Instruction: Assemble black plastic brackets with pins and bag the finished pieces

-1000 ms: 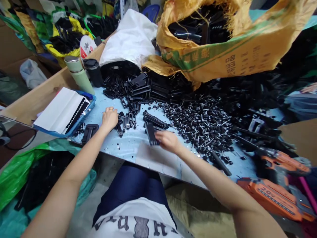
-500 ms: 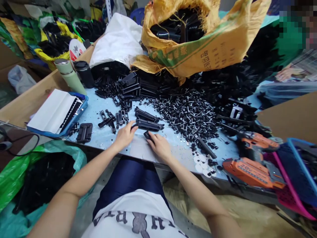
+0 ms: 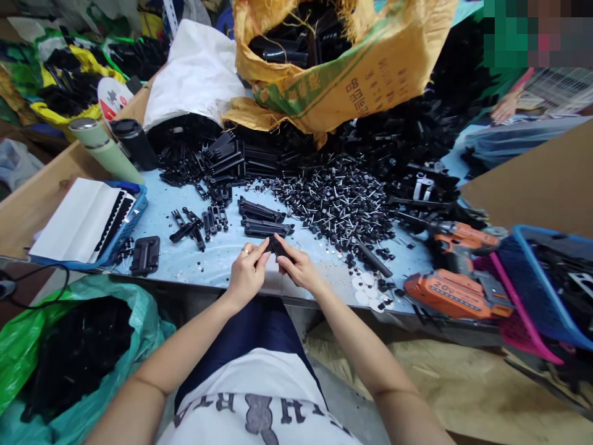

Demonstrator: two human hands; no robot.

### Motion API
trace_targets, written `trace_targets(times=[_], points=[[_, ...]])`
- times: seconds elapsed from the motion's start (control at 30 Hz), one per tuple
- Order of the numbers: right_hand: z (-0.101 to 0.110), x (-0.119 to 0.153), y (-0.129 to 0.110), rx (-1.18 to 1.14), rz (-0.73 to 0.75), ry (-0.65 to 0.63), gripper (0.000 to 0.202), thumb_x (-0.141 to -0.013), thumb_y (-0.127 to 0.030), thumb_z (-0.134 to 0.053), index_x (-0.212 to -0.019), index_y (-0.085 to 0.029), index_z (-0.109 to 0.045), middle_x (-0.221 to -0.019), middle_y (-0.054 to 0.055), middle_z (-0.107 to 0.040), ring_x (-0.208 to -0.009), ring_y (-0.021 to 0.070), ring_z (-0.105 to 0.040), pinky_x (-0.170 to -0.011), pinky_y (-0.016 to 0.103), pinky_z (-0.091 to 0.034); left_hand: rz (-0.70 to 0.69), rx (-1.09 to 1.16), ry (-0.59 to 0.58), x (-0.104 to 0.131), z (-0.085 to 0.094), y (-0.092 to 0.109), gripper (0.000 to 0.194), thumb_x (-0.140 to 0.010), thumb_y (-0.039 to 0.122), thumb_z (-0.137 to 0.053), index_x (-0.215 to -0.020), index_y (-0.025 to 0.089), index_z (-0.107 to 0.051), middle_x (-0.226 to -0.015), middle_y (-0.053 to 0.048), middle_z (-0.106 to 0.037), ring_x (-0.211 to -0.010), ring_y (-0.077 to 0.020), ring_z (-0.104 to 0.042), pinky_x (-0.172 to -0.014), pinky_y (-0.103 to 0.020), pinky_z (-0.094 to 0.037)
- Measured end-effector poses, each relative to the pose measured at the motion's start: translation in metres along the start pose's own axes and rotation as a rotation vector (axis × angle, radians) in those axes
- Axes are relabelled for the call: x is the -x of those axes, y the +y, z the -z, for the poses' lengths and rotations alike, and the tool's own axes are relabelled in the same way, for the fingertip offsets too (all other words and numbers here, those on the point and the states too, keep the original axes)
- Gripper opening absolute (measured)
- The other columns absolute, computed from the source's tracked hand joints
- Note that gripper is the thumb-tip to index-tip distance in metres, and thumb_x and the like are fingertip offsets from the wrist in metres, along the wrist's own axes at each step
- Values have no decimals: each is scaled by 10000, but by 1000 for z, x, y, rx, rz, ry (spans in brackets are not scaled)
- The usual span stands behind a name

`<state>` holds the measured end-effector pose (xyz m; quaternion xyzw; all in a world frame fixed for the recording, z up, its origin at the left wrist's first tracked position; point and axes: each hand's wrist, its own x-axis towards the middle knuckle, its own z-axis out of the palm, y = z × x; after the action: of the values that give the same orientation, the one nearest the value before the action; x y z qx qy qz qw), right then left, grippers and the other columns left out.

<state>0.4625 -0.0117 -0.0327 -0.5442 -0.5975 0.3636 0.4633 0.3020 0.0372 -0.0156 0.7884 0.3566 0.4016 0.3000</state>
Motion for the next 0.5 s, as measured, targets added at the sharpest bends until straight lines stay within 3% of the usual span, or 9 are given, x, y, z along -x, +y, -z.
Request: trace_targets(times=[0.07,0.13,0.23,0.3,0.4,0.43,0.5], points=[[-9,3,-3,-30,33,77,556,-894,-426,-450,-1417,-290,-320,-1006,41,-611,-531,80,-506,-568,267,-504,-22,38,134,0,-7,5,345,-930,276,-407,-1230,188,-552,-934,-78,-586,-876,-151,-576,-801,-285,-482],[-19,7,-4,-37,55,129,563,-897,-432,-441,-1425,-302,-297,-1109,58,-590,-538,81,-506,-562,268,-506,-58,63,194,-1,-14,7,348,-937,270,-386,-1232,178,-546,-972,-93,-597,-910,-157,-574,-818,-295,-480],[-27,11,-3,23,34,135,579,-914,-439,-400,-1448,-284,-238,-1074,56,-613,-548,93,-517,-592,273,-512,-52,94,135,1,-24,4,347,-938,292,-375,-1223,189,-543,-1030,-101,-605,-934,-170,-582,-832,-315,-484],[-21,10,0,141,26,65,572,-923,-446,-368,-1451,-273,-231,-1047,52,-629,-628,121,-562,-658,292,-519,65,122,115,8,-31,-1,367,-944,303,-341,-1257,195,-499,-1077,-109,-594,-893,-168,-603,-802,-325,-502],[23,0,11,466,53,41,510,-907,-459,-392,-1385,-280,-381,-1128,63,-610,-904,191,-586,-815,353,-492,227,35,86,19,-36,-11,443,-925,266,-355,-1357,169,-361,-1143,-151,-554,-920,-200,-612,-797,-371,-513],[49,-6,17,592,48,110,476,-902,-453,-401,-1343,-277,-443,-1156,69,-598,-985,211,-563,-855,372,-472,215,-53,52,21,-35,-14,487,-901,236,-393,-1378,160,-329,-1194,-172,-523,-1014,-235,-584,-848,-407,-493],[112,-18,29,812,-37,400,428,-918,-396,-371,-1297,-239,-492,-1199,95,-573,-1058,227,-520,-885,385,-443,72,-254,-102,18,-32,-20,562,-834,156,-456,-1384,180,-340,-1313,-177,-444,-1222,-297,-441,-981,-489,-391]])
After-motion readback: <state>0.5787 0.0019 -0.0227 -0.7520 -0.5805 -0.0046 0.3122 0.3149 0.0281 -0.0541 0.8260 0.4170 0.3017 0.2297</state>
